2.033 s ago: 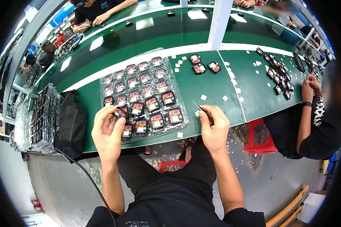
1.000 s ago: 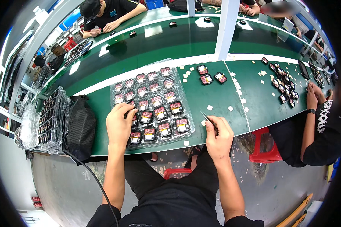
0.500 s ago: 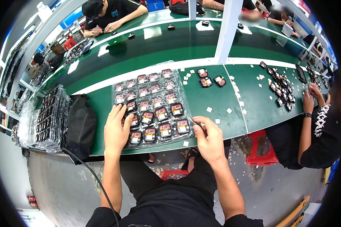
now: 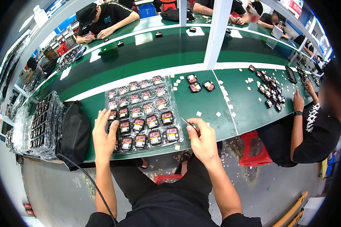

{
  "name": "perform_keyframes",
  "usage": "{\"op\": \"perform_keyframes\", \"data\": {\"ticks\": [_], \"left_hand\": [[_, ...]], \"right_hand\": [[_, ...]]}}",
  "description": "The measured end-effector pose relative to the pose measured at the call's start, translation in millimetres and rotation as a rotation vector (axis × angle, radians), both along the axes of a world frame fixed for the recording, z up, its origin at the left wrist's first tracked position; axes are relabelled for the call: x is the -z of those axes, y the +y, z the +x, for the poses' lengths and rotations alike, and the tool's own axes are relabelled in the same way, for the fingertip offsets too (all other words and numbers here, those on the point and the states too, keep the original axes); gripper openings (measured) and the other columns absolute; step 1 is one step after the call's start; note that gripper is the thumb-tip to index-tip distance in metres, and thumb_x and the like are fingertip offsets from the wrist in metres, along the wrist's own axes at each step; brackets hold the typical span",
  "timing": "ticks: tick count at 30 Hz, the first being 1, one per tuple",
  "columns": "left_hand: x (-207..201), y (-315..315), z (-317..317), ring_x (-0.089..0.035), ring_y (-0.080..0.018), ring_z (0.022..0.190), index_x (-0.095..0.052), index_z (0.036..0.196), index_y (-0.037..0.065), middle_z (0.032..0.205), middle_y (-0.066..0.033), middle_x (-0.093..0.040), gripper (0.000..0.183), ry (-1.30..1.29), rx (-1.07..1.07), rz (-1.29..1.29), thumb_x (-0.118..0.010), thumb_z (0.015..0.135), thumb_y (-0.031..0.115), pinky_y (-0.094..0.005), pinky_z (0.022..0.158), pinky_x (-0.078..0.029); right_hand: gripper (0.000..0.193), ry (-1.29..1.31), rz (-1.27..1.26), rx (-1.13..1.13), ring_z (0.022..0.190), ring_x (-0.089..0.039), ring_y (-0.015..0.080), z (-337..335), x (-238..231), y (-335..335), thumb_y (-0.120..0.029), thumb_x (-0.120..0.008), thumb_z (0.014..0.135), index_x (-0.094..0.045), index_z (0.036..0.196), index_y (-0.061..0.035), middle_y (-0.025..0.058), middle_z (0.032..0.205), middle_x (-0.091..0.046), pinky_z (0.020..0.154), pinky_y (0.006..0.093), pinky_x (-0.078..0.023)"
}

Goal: Manually assemble small electronic components into plastic housings on a production line.

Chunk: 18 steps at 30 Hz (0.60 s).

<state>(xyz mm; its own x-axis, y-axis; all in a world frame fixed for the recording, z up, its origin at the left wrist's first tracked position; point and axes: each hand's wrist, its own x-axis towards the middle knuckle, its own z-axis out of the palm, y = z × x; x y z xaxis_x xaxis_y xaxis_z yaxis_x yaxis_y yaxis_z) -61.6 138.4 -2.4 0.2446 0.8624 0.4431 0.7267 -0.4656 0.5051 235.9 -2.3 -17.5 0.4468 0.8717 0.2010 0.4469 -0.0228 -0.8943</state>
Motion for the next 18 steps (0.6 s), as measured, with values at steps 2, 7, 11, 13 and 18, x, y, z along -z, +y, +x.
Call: {"op": "perform_keyframes", "data": {"ticks": [2, 7, 11, 13, 18], "left_hand": [[-11.8, -12.2, 1.7, -0.054, -0.0414, 0.139, -0.065, 0.134, -0.004, 0.142, -0.0252, -0.062, 0.043, -0.105, -0.019, 0.055, -0.069, 0.101, 0.023, -0.0479, 0.117, -0.039], [-24.4, -53.6, 12.0, -0.061, -0.0381, 0.130, -0.067, 0.129, -0.005, 0.135, -0.0232, -0.066, 0.039, -0.215, 0.067, 0.160, -0.070, 0.100, 0.021, -0.0451, 0.112, -0.044], [-16.5, -83.3, 35.6, -0.063, -0.0428, 0.126, -0.070, 0.123, -0.002, 0.128, -0.0218, -0.068, 0.037, -0.317, 0.230, 0.132, -0.076, 0.095, 0.021, -0.0513, 0.113, -0.046], [-14.2, -96.0, 42.2, -0.064, -0.0416, 0.125, -0.071, 0.123, -0.001, 0.126, -0.0210, -0.068, 0.040, -0.320, 0.292, 0.109, -0.078, 0.093, 0.024, -0.0538, 0.112, -0.046], [-1.1, -125.6, 55.6, -0.066, -0.0405, 0.123, -0.072, 0.117, -0.003, 0.123, -0.0213, -0.069, 0.041, -0.369, 0.424, -0.005, -0.077, 0.096, 0.032, -0.0507, 0.111, -0.048]], "right_hand": [[0.013, -0.118, 0.026, 0.126, 0.069, -0.065, 0.0249, 7.3, -16.1, 10.3, -0.003, -0.065, 0.098, -0.066, 0.109, 0.0035, 0.0150, 0.088, -0.067, 0.066, 0.0379, -0.052], [0.034, -0.535, -0.135, 0.203, 0.088, -0.071, 0.0406, 41.5, -9.4, 54.0, -0.020, -0.068, 0.098, -0.063, 0.130, -0.0075, 0.0204, 0.118, -0.059, 0.076, 0.0501, -0.057], [0.054, -0.616, -0.380, 0.180, 0.095, -0.072, 0.0431, 48.6, -13.0, 76.5, -0.034, -0.070, 0.097, -0.056, 0.147, -0.0166, 0.0215, 0.134, -0.053, 0.084, 0.0514, -0.058], [0.053, -0.628, -0.367, 0.163, 0.096, -0.072, 0.0430, 44.1, -10.5, 76.5, -0.035, -0.071, 0.097, -0.058, 0.145, -0.0159, 0.0212, 0.132, -0.055, 0.085, 0.0518, -0.058], [0.040, -0.626, -0.376, 0.172, 0.092, -0.072, 0.0431, 34.0, -16.4, 69.5, -0.033, -0.073, 0.096, -0.062, 0.128, -0.0124, 0.0192, 0.131, -0.056, 0.080, 0.0524, -0.059]]}}
